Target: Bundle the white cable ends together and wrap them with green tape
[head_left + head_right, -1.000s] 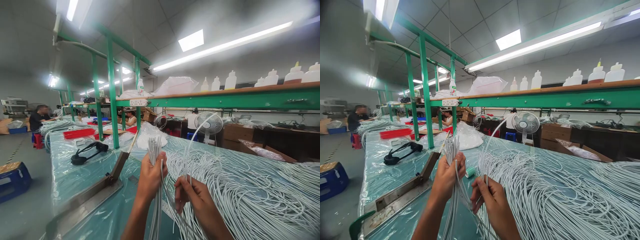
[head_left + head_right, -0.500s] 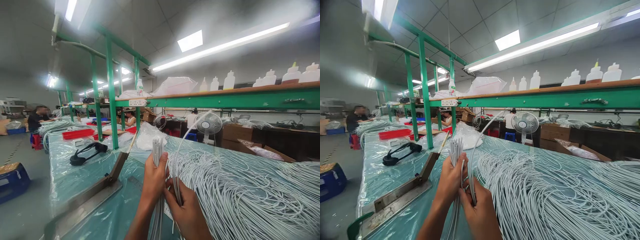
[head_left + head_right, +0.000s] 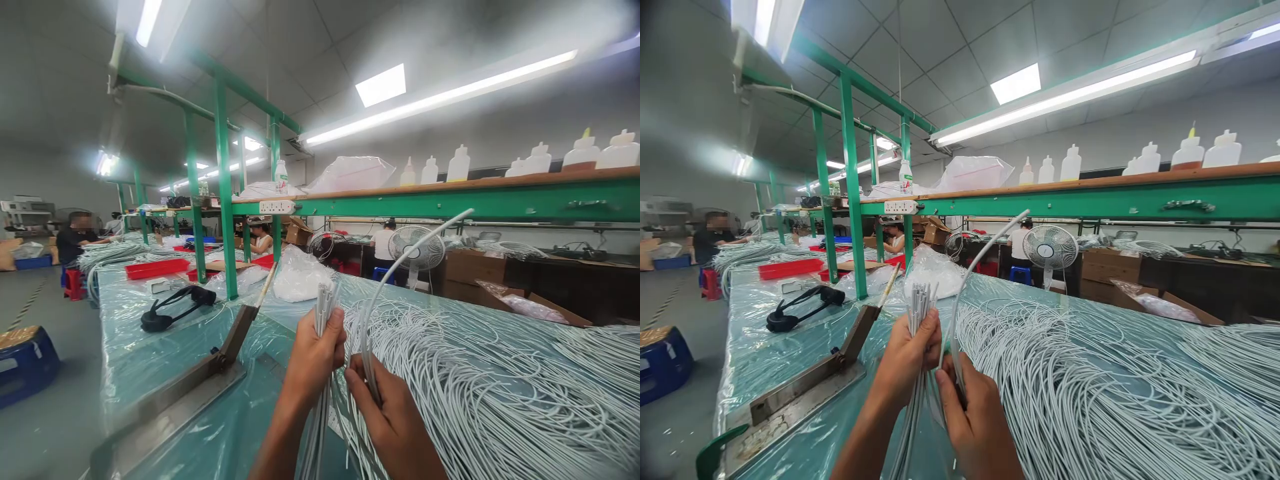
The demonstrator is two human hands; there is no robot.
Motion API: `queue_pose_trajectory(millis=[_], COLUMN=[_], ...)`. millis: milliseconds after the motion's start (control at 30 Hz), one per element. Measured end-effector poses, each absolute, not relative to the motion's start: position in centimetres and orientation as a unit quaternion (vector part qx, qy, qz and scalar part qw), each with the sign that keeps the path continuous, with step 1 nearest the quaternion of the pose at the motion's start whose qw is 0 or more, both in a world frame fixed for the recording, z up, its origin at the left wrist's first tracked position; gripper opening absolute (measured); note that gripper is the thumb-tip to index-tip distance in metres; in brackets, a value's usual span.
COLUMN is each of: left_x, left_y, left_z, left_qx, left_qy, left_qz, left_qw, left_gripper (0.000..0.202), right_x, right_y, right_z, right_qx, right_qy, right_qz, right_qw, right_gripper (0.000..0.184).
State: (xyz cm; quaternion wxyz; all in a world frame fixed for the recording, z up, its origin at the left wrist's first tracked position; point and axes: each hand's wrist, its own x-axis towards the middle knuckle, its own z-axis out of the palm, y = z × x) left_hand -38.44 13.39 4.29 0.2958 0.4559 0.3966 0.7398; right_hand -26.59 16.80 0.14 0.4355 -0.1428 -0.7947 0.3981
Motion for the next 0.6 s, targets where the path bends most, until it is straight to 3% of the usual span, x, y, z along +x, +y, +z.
queue_pose_trajectory(millis=[200, 600], left_x=[-37.5, -37.7], left_y=[13.9, 13.2], left_z=[3.9, 4.3], left_qx=[0.473, 0.499], left_qy=[0.415, 0.436], left_qz=[0.709, 0.682], left_qw=[0.317, 0.309], left_gripper=[0.044, 0.043], right_x=[-25.3, -24.9], right_y=[17.4, 17.4], right_z=[0.6, 0.6], right_qx=[-0.2, -0.141], right_qy=[-0.736, -0.743], right_qz=[0.45, 0.565], right_qw=[0.465, 0.33], right_gripper=[0.038, 0.041])
